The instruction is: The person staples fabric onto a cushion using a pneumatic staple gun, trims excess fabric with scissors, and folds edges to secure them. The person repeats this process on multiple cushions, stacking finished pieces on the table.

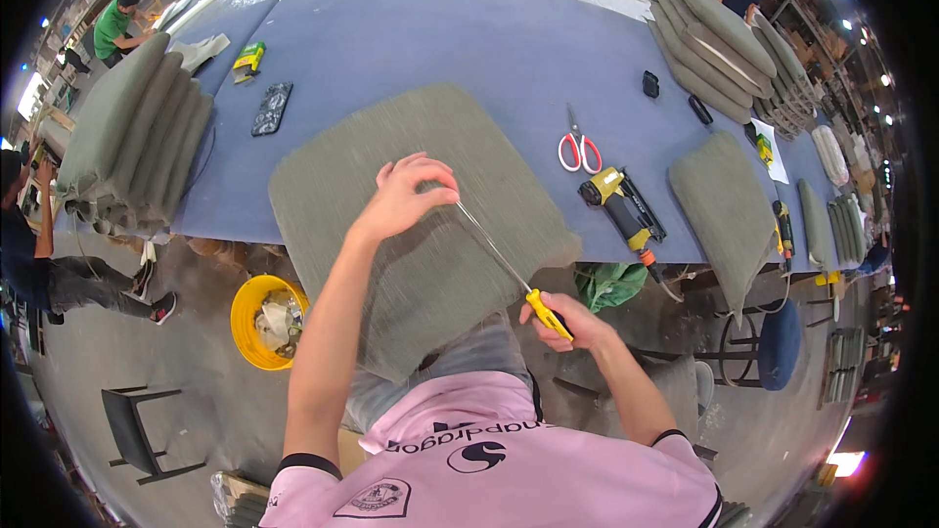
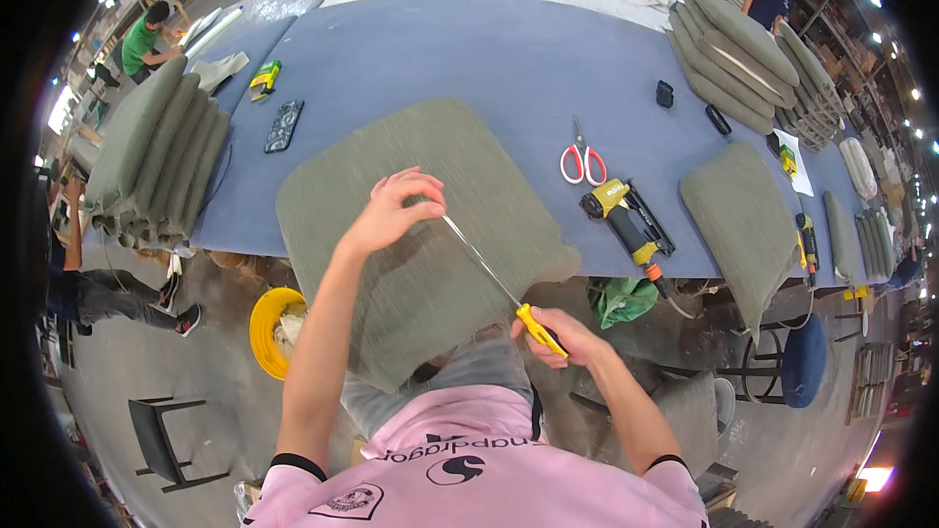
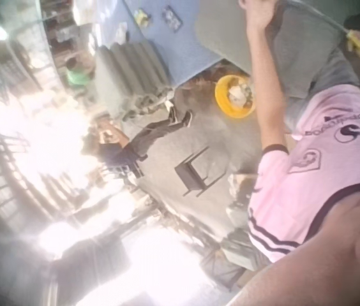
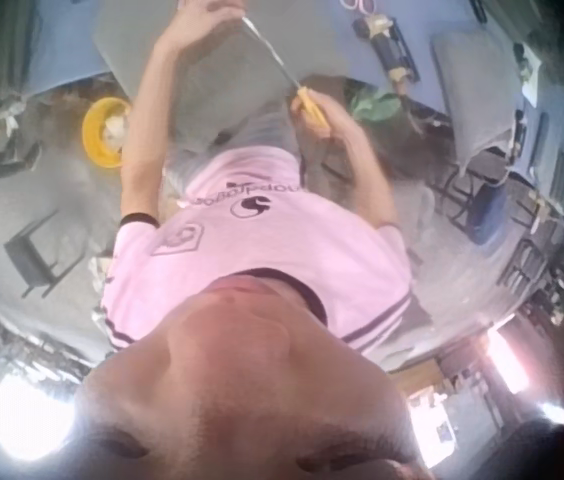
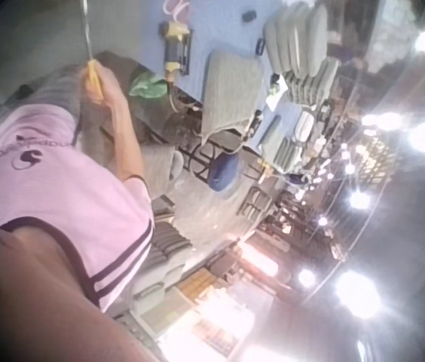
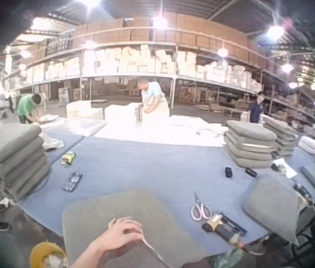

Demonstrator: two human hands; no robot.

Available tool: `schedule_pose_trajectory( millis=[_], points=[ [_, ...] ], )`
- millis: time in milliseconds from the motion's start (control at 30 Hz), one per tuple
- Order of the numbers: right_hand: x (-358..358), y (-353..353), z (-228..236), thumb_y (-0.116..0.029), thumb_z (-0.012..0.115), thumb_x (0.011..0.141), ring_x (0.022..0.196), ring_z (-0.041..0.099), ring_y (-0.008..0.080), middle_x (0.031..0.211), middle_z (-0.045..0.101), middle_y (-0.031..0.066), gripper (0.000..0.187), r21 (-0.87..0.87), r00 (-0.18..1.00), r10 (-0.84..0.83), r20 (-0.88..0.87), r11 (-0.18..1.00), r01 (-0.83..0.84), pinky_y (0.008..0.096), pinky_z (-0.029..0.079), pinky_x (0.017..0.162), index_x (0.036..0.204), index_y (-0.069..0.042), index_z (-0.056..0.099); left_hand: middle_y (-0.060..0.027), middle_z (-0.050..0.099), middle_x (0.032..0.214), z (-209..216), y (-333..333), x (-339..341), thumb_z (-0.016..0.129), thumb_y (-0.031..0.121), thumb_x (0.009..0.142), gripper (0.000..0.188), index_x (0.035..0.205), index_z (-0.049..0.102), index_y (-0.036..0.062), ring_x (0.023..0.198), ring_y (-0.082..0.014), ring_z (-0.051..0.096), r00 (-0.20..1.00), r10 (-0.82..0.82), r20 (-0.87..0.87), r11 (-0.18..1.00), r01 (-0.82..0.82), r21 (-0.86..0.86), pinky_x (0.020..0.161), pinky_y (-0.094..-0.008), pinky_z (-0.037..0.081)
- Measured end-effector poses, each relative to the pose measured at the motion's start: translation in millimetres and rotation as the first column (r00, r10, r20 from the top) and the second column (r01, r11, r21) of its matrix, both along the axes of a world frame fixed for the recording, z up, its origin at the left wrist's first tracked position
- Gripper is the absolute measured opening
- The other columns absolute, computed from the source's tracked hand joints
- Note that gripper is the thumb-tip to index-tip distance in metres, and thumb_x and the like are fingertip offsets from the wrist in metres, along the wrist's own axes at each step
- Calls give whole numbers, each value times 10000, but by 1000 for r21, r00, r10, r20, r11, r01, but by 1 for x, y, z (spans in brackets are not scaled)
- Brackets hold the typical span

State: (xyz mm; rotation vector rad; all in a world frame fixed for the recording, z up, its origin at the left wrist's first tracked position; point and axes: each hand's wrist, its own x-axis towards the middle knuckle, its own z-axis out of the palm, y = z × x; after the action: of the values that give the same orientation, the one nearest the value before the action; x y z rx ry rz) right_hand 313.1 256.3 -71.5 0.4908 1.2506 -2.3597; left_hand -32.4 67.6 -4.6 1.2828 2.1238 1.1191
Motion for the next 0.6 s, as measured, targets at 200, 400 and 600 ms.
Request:
schedule_pose_trajectory(
  millis=[200, 400, 600],
  points=[
    [16, 30, 73, -118, 818, 915, 772, 677, 211, 886, 705, 81, 351, 878, 902, 50, -429, 259, 403, 335, 553, 731, 1247, -19, 758, -108, 753, 1290, -12, -163, 27, 705, 86, 1024, 143, 1122, 731, -15, 1276, -234, 664, 792, 584, 180, 728, -609, 316, 1132, -385, 483],
    [33, 62, 111, -134, 840, 878, 800, 660, 354, 909, 650, 143, 400, 909, 937, 111, -330, -230, 347, 410, 541, 730, 1270, -96, 770, -157, 635, 1457, -137, -391, 80, 558, 16, 1042, 386, 1424, 612, 15, 1390, -287, 575, 314, 930, -193, 329, -943, 49, 1186, -410, 424],
    [8, 73, 145, -152, 831, 883, 807, 659, 373, 907, 669, 136, 381, 917, 954, 229, -195, -302, 260, 442, 528, 724, 1254, -96, 766, -160, 613, 1483, -124, -324, 79, 592, 2, 1017, 393, 1408, 620, 29, 1428, -330, 552, 394, 915, -84, 402, -879, 255, 1204, -427, 406]
  ],
)
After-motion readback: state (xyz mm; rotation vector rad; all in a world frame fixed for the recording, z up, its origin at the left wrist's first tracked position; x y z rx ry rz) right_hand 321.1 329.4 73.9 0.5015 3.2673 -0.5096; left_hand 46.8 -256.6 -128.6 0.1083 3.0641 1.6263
